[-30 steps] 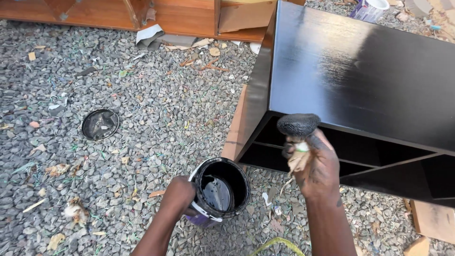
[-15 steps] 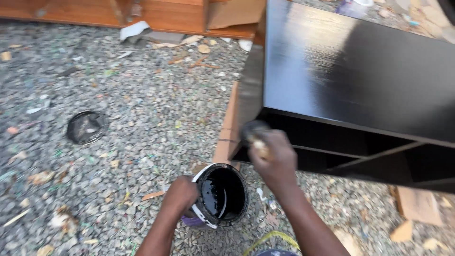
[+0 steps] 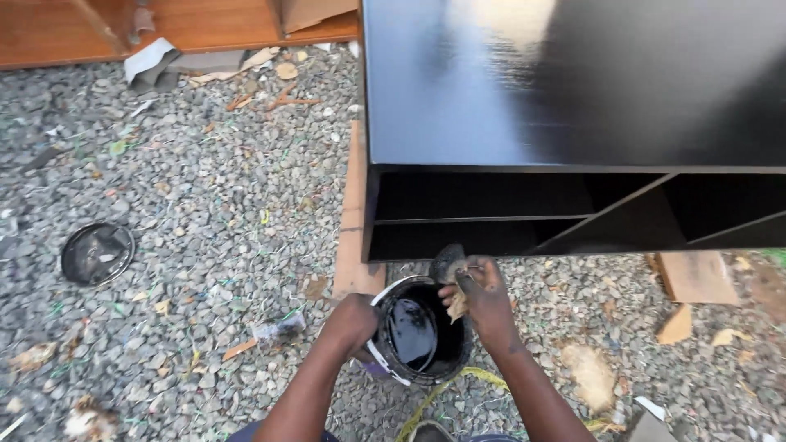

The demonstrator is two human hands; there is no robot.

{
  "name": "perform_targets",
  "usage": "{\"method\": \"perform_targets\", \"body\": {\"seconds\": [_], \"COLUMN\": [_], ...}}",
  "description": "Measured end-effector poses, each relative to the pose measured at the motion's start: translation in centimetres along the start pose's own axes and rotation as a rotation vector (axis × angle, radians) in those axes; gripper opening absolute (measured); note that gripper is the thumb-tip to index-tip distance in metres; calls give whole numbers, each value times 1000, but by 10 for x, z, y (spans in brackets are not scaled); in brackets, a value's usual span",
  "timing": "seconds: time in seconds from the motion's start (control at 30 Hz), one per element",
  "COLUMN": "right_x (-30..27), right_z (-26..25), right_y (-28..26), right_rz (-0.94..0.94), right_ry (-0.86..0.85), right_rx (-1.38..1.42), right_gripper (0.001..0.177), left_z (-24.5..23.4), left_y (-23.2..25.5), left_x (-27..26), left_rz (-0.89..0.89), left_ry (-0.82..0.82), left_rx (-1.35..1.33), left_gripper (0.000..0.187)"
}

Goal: The person paints the interior and exterior surfaces of a black wooden cabinet using a paintbrush and a bucket of black paint. They repeatedly dip the brush into the paint and apply it to the shelves and side panels.

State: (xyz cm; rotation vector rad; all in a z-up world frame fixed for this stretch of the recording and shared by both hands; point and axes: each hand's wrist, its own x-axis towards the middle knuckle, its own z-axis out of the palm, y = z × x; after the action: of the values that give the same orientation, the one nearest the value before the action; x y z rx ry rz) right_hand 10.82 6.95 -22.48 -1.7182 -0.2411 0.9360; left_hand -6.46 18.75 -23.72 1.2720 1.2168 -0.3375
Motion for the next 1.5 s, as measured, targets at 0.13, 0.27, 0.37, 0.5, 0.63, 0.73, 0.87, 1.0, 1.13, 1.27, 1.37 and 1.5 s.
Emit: {"method": "perform_targets", "body": {"seconds": [0.13,0.27,0.37,0.5,0.63,0.73,0.87,1.0,1.13,1.27,1.37,1.5], "right_x": [12,71,102,125,131,135,148,153,180,181,182,173], "right_z": [20,47,76,97,76,42,-22,-91,-175,-222,-230,-226], "right_y": [21,76,84,83,82,78,72,46,45,33,49,58], "right_rz": [-108,-977,-1171,-1157,-1120,-1103,-896,-574,-512,-206,-31,189], "right_ry": [127,237,297,279,327,413,477,560,794,770,624,487], "right_rx": [-531,-969,-1073,-1050,-963,-957,-910,-763,-610,85,531,587], "right_gripper": [30,16,14,9,8,8,14,16,17,13,15,25], "left_z": [-10,-30,-39,-43,-34,-20,5,29,58,94,124,153], "left_y": [-1,-8,-13,-22,-8,7,30,52,71,92,104,98], "left_x": [-13,-31,-35,-28,-20,-9,4,11,16,17,20,37], "left_rz": [-51,-62,-115,-114,-103,-107,-77,-110,-119,-141,-150,-173], "left_ry": [-12,20,53,86,73,34,0,-29,-22,-17,3,27], "left_rx": [69,-85,-93,-181,-186,-144,-172,-199,-145,-153,-256,-382], "left_gripper": [27,20,23,45,37,41,13,48,36,37,38,41]}}
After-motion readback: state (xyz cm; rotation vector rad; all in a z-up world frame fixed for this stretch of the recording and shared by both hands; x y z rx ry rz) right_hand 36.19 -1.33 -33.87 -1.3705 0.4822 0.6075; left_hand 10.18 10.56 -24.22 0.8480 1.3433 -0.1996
